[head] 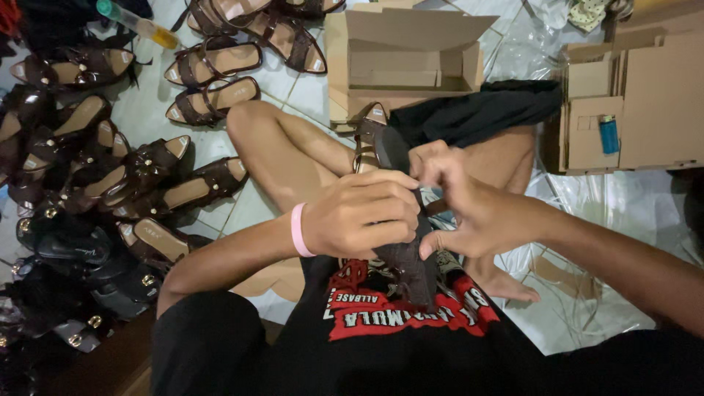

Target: The person sits on the floor and wipes the exterior of brown high-heeled shoes with a black cloth. They handle the shoes one at a time, turning them over to clean different sides, and place them back on the floor after wiping.

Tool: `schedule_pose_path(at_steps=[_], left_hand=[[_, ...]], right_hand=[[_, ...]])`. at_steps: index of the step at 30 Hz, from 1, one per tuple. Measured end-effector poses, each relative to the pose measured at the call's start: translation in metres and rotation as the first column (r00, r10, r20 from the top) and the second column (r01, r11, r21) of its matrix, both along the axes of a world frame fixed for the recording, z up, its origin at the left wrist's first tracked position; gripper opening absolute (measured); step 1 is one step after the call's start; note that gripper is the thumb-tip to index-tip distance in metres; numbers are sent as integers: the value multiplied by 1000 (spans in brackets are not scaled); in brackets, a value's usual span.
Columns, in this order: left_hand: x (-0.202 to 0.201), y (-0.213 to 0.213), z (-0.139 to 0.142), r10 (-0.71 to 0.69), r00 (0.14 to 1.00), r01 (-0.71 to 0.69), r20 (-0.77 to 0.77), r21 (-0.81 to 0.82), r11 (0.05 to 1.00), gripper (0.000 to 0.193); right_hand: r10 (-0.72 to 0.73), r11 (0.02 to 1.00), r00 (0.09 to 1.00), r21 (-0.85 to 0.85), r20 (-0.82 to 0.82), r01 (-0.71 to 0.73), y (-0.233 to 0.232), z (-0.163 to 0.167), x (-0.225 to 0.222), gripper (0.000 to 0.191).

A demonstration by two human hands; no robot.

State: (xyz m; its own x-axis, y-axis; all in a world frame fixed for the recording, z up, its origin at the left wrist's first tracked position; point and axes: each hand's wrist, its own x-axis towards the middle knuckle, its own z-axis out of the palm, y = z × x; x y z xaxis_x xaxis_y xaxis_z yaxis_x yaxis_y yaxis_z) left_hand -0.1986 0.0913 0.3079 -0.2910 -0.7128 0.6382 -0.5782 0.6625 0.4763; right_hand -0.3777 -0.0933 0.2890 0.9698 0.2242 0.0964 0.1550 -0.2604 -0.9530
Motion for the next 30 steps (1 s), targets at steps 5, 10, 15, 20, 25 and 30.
schedule_pose_path(at_steps=[5, 10, 15, 20, 25, 30], left_hand=[[-3, -3, -9, -22, 997, 26, -72, 48, 999, 31], [-3, -8, -9, -10, 991, 24, -134, 107, 994, 31], [0, -8, -6, -100, 979, 123, -177, 125, 984, 32], [-2, -9, -8, -108, 973, 137, -206, 131, 982, 28], [-5, -11, -8, -63, 984, 79, -165, 96, 992, 27], [-10, -8, -11, 31, 999, -29, -42, 61, 998, 30]], right_hand=[[-64, 992, 996, -109, 56, 70, 4, -14, -11, 78], [-60, 997, 998, -47, 26, 62, 0, -16, -13, 70], [3, 997, 999, 79, -47, 1, -7, -9, -19, 70], [4, 999, 996, 40, -92, 0, -5, -10, -18, 73], [-8, 1000, 1000, 22, -9, 8, -4, -14, -17, 73], [-5, 1000, 1000, 23, 31, 5, 1, -26, -23, 69]])
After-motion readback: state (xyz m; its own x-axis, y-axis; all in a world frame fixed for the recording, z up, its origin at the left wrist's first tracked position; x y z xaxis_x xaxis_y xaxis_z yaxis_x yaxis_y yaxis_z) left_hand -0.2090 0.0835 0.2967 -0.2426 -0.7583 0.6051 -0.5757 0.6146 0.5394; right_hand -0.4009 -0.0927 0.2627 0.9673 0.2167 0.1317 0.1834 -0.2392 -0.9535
